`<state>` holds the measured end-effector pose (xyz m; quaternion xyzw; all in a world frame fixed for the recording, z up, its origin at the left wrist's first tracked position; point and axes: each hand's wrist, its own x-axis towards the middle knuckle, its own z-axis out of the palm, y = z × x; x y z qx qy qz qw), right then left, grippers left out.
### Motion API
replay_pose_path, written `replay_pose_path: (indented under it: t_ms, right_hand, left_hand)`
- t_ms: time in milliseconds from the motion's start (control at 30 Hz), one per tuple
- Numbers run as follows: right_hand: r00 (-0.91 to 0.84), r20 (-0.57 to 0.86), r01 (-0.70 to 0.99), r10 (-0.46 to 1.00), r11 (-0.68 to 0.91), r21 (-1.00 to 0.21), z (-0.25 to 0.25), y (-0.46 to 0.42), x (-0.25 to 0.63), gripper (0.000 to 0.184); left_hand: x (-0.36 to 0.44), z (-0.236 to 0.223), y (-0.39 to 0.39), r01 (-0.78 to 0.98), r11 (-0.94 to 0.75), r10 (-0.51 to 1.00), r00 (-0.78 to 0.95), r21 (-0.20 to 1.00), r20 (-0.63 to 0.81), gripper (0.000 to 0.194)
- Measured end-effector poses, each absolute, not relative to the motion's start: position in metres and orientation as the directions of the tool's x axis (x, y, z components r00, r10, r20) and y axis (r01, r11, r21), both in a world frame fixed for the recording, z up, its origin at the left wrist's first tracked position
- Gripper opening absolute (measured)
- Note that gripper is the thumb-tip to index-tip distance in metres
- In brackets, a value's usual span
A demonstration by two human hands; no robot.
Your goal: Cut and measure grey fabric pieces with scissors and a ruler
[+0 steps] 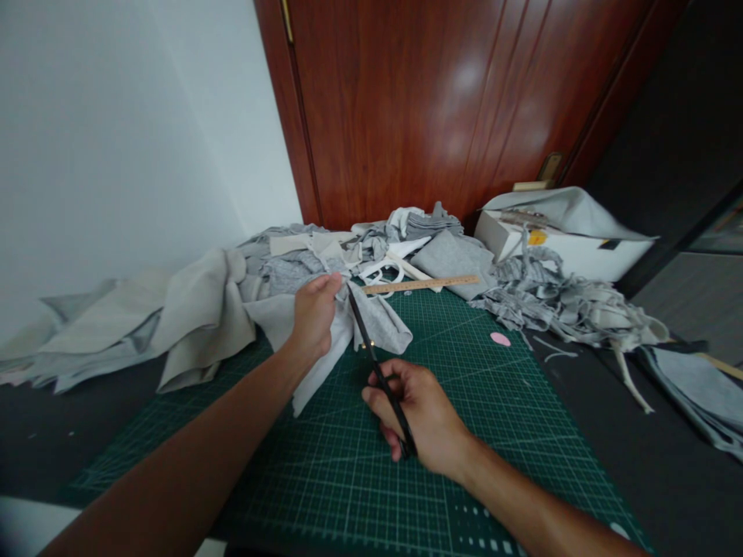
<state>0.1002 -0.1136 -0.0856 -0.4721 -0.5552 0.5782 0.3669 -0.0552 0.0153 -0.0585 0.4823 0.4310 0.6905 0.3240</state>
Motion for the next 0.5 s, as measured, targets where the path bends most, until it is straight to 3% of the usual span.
replay_pose_path:
  t_ms: [500]
  right_hand:
    - [-0.285, -0.112, 0.089, 0.952, -0.09, -0.992, -0.086, -0.113, 0.101, 0.047]
  left_hand:
    - [-0.043, -0.066, 0.013, -0.121, -0.495, 0.841, -0.316, 0.86, 0.439, 0.036]
